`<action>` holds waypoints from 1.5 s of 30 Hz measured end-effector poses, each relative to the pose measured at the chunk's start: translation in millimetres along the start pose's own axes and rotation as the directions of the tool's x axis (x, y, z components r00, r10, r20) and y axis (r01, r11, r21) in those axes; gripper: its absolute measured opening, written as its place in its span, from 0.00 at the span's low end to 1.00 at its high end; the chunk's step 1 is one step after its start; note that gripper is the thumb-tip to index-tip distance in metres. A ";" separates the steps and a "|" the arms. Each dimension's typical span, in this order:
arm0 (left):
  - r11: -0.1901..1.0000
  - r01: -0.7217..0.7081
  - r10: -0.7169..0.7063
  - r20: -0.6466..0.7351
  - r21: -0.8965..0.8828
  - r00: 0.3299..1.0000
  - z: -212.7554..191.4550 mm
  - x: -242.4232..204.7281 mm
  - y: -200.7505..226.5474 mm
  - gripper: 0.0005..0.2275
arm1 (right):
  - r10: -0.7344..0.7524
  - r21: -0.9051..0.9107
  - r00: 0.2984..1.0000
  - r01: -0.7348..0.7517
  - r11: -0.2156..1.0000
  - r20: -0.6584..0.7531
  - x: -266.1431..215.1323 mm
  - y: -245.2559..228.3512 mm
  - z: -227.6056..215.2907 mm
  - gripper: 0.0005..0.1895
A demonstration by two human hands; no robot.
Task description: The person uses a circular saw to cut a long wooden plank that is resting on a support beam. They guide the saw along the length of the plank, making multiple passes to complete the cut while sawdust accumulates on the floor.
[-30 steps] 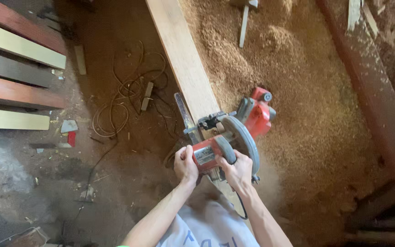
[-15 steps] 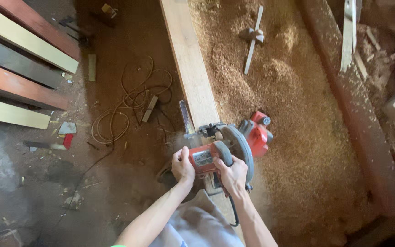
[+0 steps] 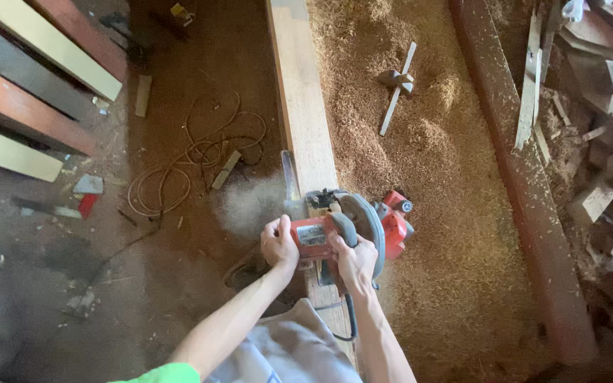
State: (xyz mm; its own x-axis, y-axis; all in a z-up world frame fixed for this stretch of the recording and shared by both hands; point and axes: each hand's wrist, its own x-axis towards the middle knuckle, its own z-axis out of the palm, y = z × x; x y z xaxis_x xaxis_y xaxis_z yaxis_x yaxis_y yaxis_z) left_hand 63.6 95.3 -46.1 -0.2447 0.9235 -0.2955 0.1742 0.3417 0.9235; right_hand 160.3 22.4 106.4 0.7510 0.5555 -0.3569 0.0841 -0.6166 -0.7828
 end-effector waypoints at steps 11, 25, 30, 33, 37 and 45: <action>0.999 0.043 -0.043 -0.017 -0.017 0.999 -1.7 7.6 43.2 0.22 | -0.048 0.115 0.999 0.047 0.992 0.004 17.4 -10.0 6.2 0.13; 0.993 0.045 -0.040 -0.043 0.106 0.998 6.4 26.6 57.8 0.21 | -0.057 0.079 0.998 0.057 0.995 -0.007 34.1 -27.2 13.9 0.12; 0.999 0.033 -0.033 0.007 0.040 0.999 7.0 31.8 63.7 0.22 | -0.077 0.121 0.997 0.078 0.990 -0.012 40.1 -30.9 16.4 0.11; 0.996 0.061 -0.063 0.016 0.061 0.998 8.2 35.9 67.5 0.22 | -0.073 0.100 0.997 0.074 0.992 -0.018 42.4 -34.9 18.7 0.12; 0.997 -0.013 0.015 -0.022 0.082 1.000 15.8 43.8 59.6 0.22 | -0.072 0.047 0.997 0.073 0.996 -0.018 46.9 -39.2 20.7 0.13; 0.993 -0.066 0.070 -0.032 0.099 0.997 34.0 64.2 42.1 0.22 | -0.081 -0.005 0.996 0.081 0.997 -0.025 56.5 -48.7 26.7 0.15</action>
State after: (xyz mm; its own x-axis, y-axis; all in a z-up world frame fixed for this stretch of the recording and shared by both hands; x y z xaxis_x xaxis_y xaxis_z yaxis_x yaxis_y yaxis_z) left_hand 87.6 174.8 -34.5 -0.2620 0.9391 -0.2224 0.2836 0.2951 0.9124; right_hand 181.1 98.6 110.7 0.7579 0.5894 -0.2798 0.1477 -0.5727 -0.8063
